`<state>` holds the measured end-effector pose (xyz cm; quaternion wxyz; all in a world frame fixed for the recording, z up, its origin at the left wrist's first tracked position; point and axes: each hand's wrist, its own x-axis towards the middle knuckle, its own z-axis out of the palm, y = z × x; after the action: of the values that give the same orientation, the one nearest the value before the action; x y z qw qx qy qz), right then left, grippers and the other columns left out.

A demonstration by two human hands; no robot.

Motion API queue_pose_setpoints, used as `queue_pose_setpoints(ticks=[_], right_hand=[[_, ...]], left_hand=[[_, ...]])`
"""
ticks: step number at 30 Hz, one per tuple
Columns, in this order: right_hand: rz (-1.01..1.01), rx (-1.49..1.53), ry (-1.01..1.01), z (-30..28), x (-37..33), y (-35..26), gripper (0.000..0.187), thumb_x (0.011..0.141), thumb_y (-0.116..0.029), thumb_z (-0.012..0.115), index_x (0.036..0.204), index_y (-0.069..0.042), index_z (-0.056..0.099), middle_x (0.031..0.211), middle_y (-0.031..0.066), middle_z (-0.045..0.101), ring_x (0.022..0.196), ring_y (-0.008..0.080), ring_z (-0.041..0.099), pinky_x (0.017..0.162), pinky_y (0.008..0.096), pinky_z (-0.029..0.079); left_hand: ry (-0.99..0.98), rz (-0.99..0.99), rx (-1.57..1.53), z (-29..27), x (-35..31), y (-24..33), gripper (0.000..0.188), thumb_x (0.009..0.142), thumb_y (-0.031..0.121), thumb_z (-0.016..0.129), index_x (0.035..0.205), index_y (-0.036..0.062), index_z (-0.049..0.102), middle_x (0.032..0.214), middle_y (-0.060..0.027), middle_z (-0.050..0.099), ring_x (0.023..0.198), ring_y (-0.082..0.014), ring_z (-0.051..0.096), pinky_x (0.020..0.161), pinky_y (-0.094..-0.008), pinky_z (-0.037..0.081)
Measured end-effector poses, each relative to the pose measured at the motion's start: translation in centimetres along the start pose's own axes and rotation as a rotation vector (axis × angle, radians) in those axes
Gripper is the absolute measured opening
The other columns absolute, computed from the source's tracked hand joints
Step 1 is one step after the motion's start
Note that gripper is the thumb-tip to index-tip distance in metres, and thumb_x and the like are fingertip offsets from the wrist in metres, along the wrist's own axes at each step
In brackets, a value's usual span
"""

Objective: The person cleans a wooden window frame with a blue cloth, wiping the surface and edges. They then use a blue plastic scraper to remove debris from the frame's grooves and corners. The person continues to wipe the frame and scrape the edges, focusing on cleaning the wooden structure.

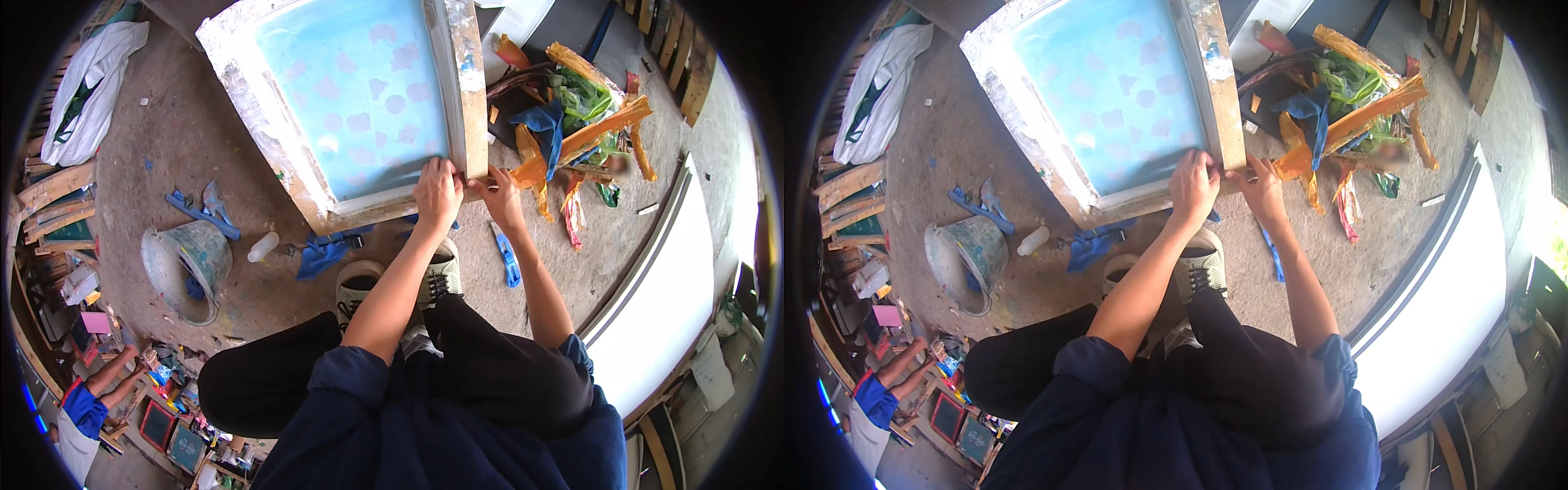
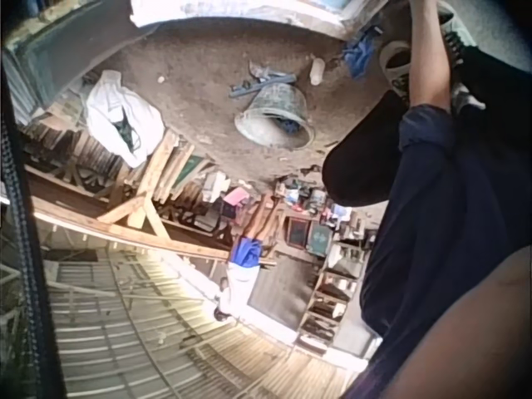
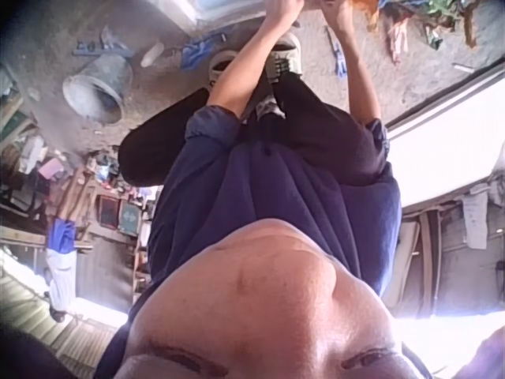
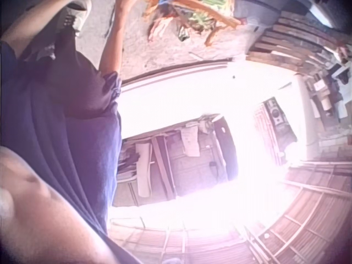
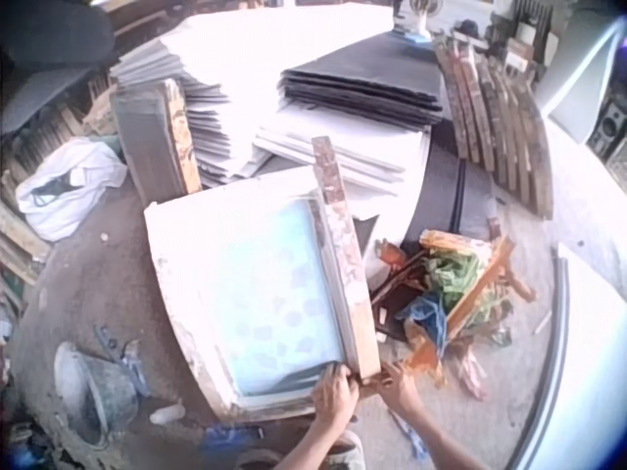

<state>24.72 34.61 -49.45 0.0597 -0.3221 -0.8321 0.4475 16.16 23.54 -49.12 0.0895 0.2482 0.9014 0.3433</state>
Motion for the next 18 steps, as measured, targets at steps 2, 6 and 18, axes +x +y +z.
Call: queue_pose_setpoints(ticks=[2, 6, 18], right_hand=[[0.010, 0.017, -0.018, 0.1, 0.0, 0.1, 0.047, 0.075, -0.026, 0.074, 0.109, 0.003, 0.060, 0.091, 0.0152, 0.061, 0.080, 0.0243, 0.063, 0.068, 0.0337, 0.051], [0.024, 0.004, -0.017, 0.0, -0.1, 0.1, 0.050, 0.074, -0.027, 0.075, 0.111, 0.003, 0.059, 0.091, 0.0151, 0.060, 0.080, 0.0238, 0.063, 0.067, 0.0328, 0.051], [0.024, 0.034, -0.026, 0.2, -0.2, 0.4, 0.050, 0.075, -0.026, 0.074, 0.112, 0.003, 0.058, 0.089, 0.0144, 0.060, 0.078, 0.0222, 0.062, 0.068, 0.0317, 0.050]], left_hand=[[-0.018, 0.011, -0.049, -0.2, 0.1, -0.4, 0.017, 0.071, 0.006, 0.066, 0.081, 0.0059, 0.053, 0.081, -0.0094, 0.056, 0.080, -0.0289, 0.058, 0.067, -0.0394, 0.048], [-0.205, 0.079, -0.195, -2.4, 0.2, -1.5, 0.013, 0.077, 0.007, 0.064, 0.084, 0.0053, 0.053, 0.085, -0.0090, 0.056, 0.082, -0.0282, 0.058, 0.069, -0.0384, 0.048], [-0.158, 0.217, -0.141, -3.1, -1.3, -1.4, 0.013, 0.078, 0.012, 0.065, 0.089, 0.0082, 0.059, 0.091, -0.0076, 0.054, 0.087, -0.0264, 0.055, 0.077, -0.0368, 0.047]])
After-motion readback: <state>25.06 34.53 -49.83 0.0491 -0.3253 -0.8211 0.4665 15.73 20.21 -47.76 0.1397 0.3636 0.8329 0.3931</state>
